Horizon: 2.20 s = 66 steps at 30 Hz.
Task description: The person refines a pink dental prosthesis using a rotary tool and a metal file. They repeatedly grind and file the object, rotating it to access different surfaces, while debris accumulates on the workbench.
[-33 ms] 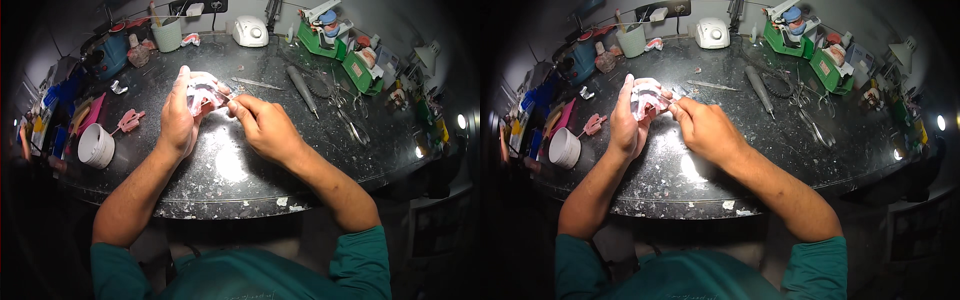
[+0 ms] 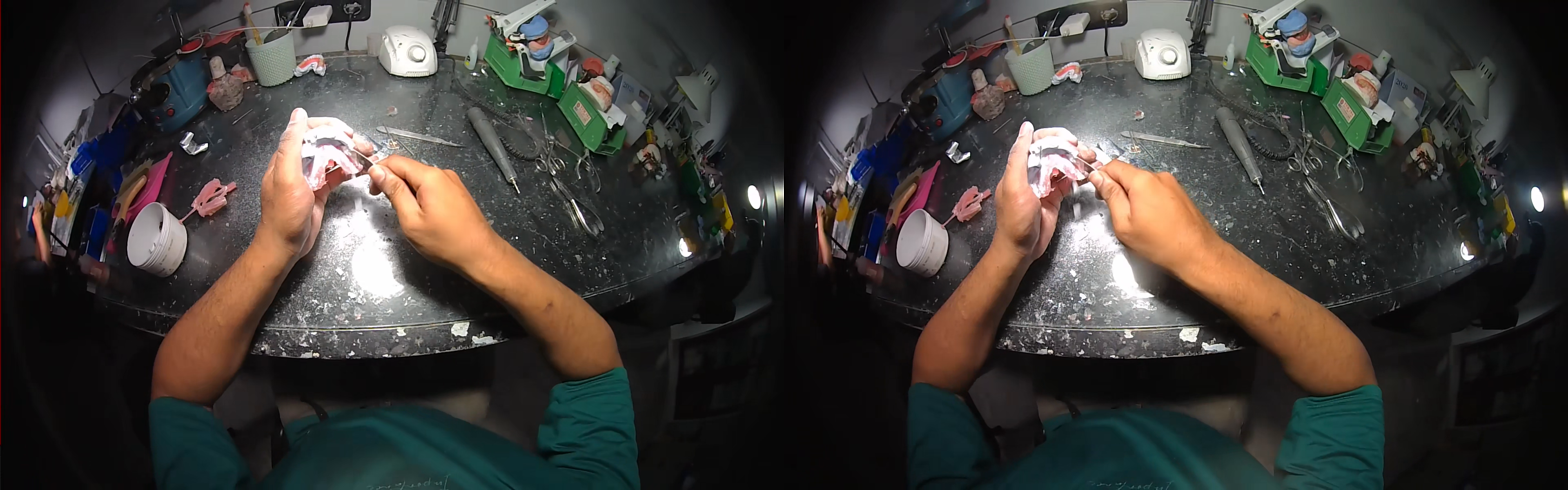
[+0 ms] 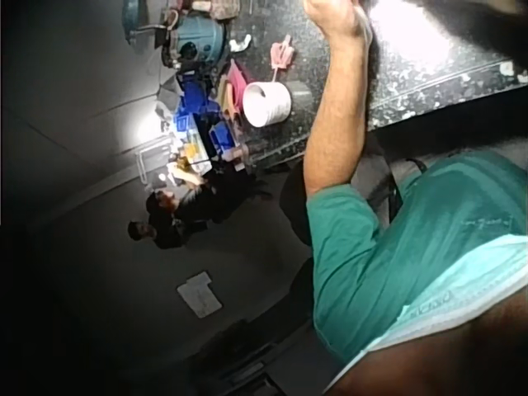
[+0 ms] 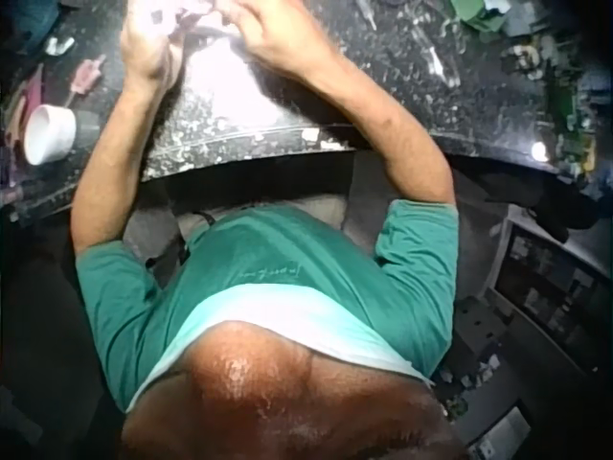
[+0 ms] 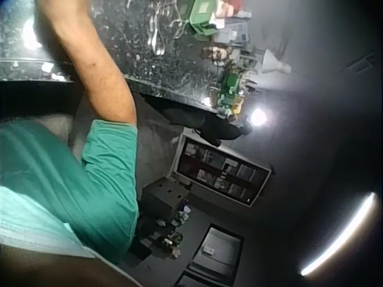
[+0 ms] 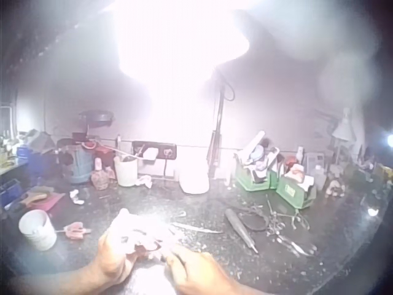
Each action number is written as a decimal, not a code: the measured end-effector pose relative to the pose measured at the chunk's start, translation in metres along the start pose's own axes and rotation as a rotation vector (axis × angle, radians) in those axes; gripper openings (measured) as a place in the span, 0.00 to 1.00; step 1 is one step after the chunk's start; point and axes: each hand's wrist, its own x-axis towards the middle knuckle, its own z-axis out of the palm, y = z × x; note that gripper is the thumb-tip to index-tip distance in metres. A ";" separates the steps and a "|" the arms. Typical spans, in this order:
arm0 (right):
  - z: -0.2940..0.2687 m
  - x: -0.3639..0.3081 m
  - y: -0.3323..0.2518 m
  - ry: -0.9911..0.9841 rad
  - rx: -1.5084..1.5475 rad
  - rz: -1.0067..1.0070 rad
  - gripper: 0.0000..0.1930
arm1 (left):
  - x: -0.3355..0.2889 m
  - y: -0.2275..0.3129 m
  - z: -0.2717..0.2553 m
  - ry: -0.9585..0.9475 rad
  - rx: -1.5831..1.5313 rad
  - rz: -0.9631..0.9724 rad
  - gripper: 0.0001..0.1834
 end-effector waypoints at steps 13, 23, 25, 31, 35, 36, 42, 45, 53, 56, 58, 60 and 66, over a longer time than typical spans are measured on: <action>0.008 -0.003 0.006 0.252 -0.278 -0.175 0.10 | 0.003 -0.008 0.007 0.040 -0.220 -0.097 0.32; 0.011 -0.004 0.000 0.197 -0.487 -0.070 0.13 | -0.001 -0.018 0.006 -0.020 -0.164 -0.094 0.28; 0.013 -0.006 0.001 0.167 -0.472 -0.045 0.13 | -0.004 -0.019 0.005 0.025 -0.106 -0.118 0.26; 0.006 -0.004 -0.001 0.049 -0.267 0.021 0.16 | -0.001 -0.015 0.001 0.041 -0.054 -0.122 0.24; 0.005 -0.003 0.000 0.014 -0.182 0.037 0.18 | 0.003 -0.015 -0.007 0.039 -0.021 -0.127 0.23; 0.005 -0.003 -0.002 0.018 -0.179 0.035 0.17 | 0.003 -0.015 -0.008 0.044 -0.026 -0.115 0.23; 0.005 -0.001 -0.003 0.073 -0.264 -0.013 0.15 | 0.006 -0.014 -0.001 0.081 -0.086 -0.103 0.25; 0.007 -0.005 -0.003 0.115 -0.275 -0.089 0.14 | 0.003 -0.012 0.002 0.107 -0.138 -0.140 0.27; 0.004 -0.003 0.003 0.173 -0.362 -0.142 0.12 | 0.005 -0.014 0.001 0.051 -0.159 -0.192 0.29; -0.003 -0.004 0.002 0.130 -0.393 -0.127 0.12 | 0.006 -0.010 -0.003 0.013 -0.033 -0.222 0.28; -0.003 -0.004 0.001 0.134 -0.361 -0.122 0.13 | 0.006 -0.008 -0.002 -0.013 -0.046 -0.203 0.26; -0.001 -0.004 0.002 0.149 -0.324 -0.123 0.13 | 0.006 -0.007 -0.002 -0.031 -0.073 -0.200 0.26; 0.003 -0.005 0.003 0.177 -0.383 -0.105 0.15 | 0.004 -0.013 0.007 0.013 -0.082 -0.229 0.26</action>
